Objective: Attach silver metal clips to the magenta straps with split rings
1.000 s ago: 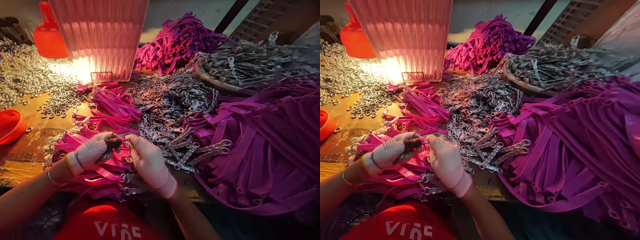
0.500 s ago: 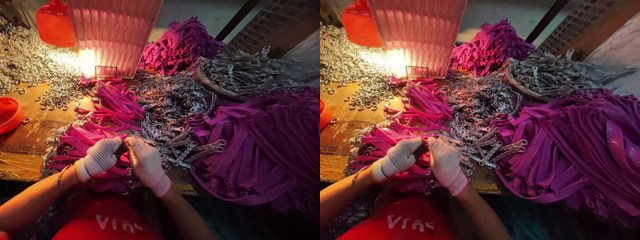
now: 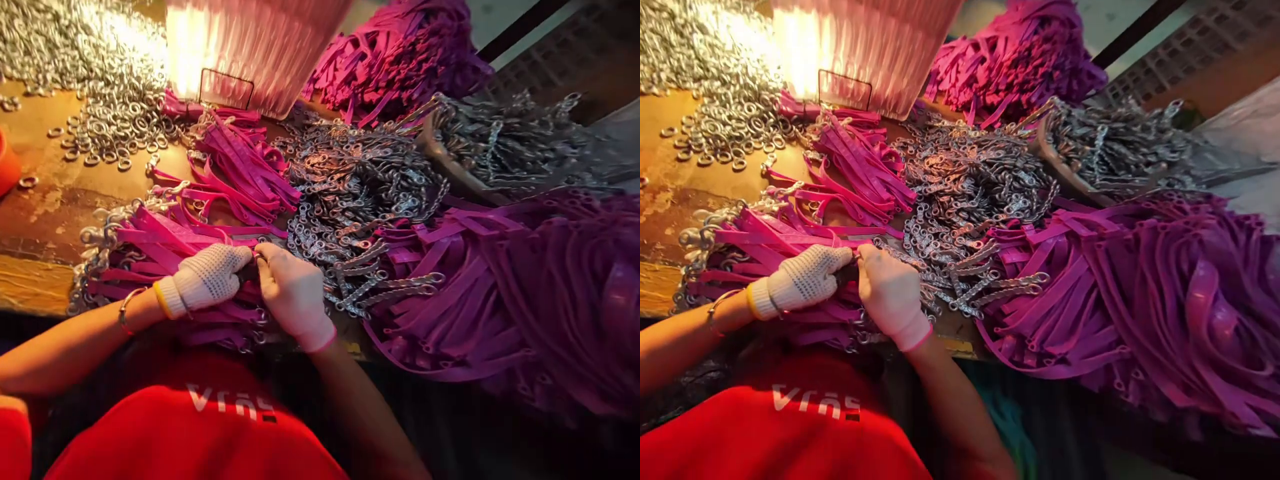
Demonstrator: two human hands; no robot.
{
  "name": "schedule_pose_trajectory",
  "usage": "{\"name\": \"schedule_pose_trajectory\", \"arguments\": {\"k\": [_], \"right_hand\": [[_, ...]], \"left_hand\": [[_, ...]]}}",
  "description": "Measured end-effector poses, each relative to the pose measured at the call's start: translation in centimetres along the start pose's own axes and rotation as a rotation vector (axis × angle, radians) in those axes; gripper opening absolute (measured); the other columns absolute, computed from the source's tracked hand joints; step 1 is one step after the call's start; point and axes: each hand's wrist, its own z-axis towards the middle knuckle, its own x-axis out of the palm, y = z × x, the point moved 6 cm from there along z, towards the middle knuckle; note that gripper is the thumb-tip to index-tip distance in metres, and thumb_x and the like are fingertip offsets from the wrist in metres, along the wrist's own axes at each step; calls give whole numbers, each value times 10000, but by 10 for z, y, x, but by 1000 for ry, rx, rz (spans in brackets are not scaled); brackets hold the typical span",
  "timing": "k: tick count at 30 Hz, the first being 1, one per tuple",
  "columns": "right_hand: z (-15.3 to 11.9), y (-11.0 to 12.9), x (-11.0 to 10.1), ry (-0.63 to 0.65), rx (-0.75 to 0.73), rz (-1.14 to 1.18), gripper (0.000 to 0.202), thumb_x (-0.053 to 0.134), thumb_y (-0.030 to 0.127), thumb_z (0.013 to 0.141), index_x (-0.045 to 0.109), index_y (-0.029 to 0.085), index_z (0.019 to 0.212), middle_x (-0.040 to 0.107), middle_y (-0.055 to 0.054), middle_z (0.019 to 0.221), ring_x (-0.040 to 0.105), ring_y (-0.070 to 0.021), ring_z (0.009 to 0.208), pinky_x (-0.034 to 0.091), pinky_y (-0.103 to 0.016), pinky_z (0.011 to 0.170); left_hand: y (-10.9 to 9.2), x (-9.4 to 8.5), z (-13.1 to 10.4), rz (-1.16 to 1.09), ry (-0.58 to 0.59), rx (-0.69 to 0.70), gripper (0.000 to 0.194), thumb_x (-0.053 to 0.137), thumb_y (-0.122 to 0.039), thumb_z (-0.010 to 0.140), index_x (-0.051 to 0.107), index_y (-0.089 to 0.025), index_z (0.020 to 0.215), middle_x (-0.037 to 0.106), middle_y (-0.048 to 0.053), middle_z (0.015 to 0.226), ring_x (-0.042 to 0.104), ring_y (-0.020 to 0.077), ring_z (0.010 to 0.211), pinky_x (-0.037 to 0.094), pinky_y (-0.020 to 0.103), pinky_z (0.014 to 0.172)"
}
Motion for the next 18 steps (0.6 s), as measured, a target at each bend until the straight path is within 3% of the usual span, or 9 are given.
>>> {"name": "schedule_pose_trajectory", "arguments": {"k": [3, 7, 9, 12, 15, 18], "right_hand": [[-2, -4, -2, 8, 31, 146, 320, 414, 204, 1005, 609, 161, 1255, 754, -107, 1054, 694, -215, 923, 474, -299, 792], [-1, 0, -7, 221, 17, 165, 438, 575, 271, 934, 521, 180, 1360, 759, -76, 1066, 709, -223, 881, 471, -297, 731], [0, 0, -7, 332, 57, 93, 342, 606, 284, 918, 585, 193, 1247, 766, -44, 927, 712, -221, 808, 424, -284, 663], [1, 2, -2, 397, 66, -72, 136, 584, 242, 906, 632, 188, 1021, 731, -38, 751, 701, -225, 726, 326, -288, 586], [0, 10, 4, 403, -40, -207, 120, 594, 246, 870, 620, 162, 951, 710, -69, 695, 686, -239, 661, 246, -306, 543], [-1, 18, 6, 400, -147, -246, 170, 548, 298, 913, 614, 143, 934, 711, -100, 695, 688, -244, 641, 204, -315, 531]], "left_hand": [[3, 0, -2, -59, 38, 53, 124, 570, -148, 821, 692, -167, 803, 614, 2, 693, 497, 149, 638, 384, 245, 649], [5, -2, -10, -98, -55, 92, 215, 569, -270, 889, 663, -149, 739, 606, 7, 644, 477, 134, 597, 353, 241, 600], [3, -1, -14, -21, -126, 128, 210, 583, -247, 883, 650, -149, 710, 629, 20, 665, 496, 138, 615, 348, 249, 617], [3, 2, -17, 92, -147, 120, 195, 563, -199, 890, 652, -154, 723, 656, 37, 705, 537, 152, 653, 353, 259, 645], [5, 6, -18, 161, -87, 115, 154, 558, -135, 863, 661, -160, 750, 671, 39, 733, 563, 162, 682, 359, 259, 657], [5, 7, -19, 176, -42, 159, 161, 540, -62, 814, 649, -159, 746, 664, 25, 722, 552, 149, 658, 348, 249, 637]]}}
